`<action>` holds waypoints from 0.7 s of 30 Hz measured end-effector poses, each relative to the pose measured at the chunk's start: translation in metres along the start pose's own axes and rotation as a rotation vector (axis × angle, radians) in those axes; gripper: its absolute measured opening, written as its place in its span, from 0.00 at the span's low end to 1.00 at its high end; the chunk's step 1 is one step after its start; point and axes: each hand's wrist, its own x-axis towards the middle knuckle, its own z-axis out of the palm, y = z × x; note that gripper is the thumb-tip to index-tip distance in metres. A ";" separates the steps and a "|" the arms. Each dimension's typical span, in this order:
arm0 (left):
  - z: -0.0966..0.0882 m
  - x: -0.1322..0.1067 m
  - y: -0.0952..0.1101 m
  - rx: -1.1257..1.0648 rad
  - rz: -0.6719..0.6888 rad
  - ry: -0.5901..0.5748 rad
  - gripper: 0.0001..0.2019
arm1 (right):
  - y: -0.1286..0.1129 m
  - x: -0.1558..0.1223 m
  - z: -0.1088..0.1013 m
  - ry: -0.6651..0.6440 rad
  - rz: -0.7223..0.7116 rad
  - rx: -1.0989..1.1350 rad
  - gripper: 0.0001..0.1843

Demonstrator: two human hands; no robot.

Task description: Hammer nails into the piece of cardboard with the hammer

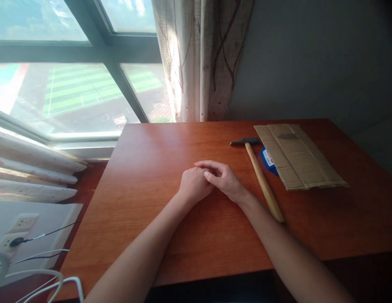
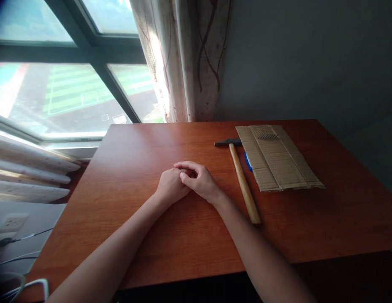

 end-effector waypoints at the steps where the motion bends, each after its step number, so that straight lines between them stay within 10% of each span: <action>1: 0.000 0.000 0.000 0.000 0.000 0.002 0.14 | 0.000 0.000 0.000 0.001 -0.004 0.005 0.16; 21: 0.006 0.002 -0.005 0.001 0.024 0.050 0.13 | 0.006 0.003 -0.001 -0.012 -0.092 -0.053 0.18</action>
